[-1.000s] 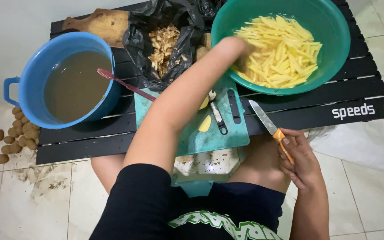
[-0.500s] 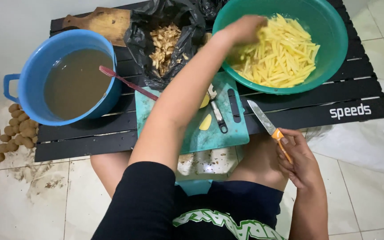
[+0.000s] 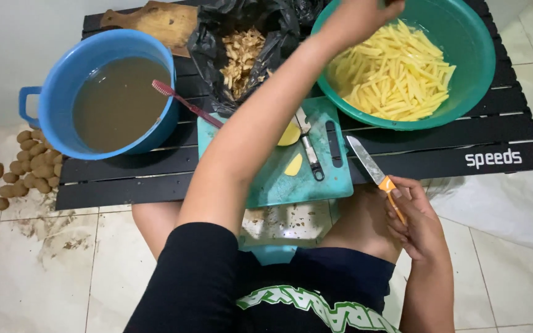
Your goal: Slicing peeled potatoes into thin strips for french fries using a knife on a cutting board.
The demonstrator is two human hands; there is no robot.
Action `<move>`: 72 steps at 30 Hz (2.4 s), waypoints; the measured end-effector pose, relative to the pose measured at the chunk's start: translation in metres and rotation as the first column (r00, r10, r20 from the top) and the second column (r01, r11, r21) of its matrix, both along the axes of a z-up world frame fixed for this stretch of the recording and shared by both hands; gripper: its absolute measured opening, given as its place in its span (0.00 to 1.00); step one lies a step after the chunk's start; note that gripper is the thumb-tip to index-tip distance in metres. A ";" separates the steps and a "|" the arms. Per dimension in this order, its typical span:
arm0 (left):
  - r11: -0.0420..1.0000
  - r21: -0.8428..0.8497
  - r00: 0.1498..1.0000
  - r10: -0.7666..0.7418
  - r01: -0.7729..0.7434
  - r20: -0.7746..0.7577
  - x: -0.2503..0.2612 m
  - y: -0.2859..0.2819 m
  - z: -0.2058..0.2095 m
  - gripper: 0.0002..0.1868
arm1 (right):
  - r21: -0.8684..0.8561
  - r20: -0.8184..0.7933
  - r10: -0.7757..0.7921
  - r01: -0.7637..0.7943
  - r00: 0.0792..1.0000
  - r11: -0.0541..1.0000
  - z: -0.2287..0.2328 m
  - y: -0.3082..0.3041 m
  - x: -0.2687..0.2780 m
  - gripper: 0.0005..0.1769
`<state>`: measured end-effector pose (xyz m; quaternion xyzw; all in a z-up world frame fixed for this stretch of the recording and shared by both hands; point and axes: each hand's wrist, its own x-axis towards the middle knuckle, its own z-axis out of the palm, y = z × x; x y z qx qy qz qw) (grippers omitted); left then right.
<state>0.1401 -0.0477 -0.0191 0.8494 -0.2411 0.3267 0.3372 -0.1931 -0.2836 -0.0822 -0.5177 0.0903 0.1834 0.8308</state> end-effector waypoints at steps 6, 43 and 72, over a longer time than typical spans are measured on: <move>0.846 0.452 0.854 -0.009 0.283 -0.520 -0.038 0.050 -0.036 0.17 | -0.002 0.001 0.022 -0.022 1.000 1.000 0.014 0.006 -0.002 0.18; 0.995 -0.056 0.664 -0.098 0.084 -0.741 -0.311 0.220 -0.089 0.10 | -0.281 0.203 0.213 -0.151 0.956 0.948 0.011 0.112 -0.045 0.17; 0.924 0.030 0.796 0.344 -0.381 -0.499 -0.385 0.191 -0.096 0.15 | -0.960 0.166 0.736 -0.064 0.656 0.273 0.048 0.207 -0.019 0.20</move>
